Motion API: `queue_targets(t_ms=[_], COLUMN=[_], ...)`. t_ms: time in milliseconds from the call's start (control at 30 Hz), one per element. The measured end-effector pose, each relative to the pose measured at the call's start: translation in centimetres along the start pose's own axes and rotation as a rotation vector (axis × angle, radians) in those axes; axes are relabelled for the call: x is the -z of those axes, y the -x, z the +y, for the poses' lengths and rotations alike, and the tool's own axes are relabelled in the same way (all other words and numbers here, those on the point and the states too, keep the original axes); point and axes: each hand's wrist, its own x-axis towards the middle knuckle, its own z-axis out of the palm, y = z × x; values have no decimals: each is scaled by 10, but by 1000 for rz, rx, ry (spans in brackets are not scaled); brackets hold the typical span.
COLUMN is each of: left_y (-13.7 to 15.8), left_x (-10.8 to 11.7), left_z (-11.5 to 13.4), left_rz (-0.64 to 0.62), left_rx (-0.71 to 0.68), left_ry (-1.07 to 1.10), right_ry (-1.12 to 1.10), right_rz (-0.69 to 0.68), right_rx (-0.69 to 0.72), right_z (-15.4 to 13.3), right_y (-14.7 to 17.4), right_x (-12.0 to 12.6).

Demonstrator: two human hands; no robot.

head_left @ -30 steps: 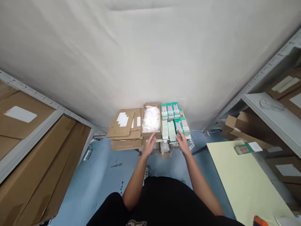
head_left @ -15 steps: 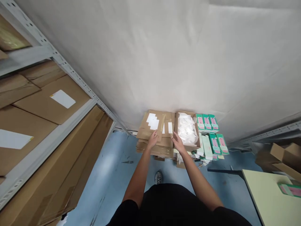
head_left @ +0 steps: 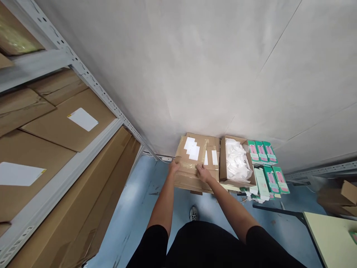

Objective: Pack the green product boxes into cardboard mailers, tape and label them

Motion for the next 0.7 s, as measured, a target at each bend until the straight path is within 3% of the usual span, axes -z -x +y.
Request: queue_targets(t_ms=[167,300,367,500,600,700], left_y=[-13,2,16,45,60,69], left_x=[-4,-12,-11,-8,-12,-24], left_z=[12,21,26,41,57,75], left_rz=[60,29,-35,-231,-297,-341], left_rx=[140,129,77,-43,-81,-127], left_ry=[-45,8,95,325,405,419], right_ry=[-39,-126,-201,-552,-834,-997], right_rz=[41,70,152,338,373,390], right_rx=[-53,-85,-60,-74,-135,-98], right_z=[11,13,12,9,8,12], right_y=[2,-2,-2,8,26,49], right_x=[15,29,38,64,90,119])
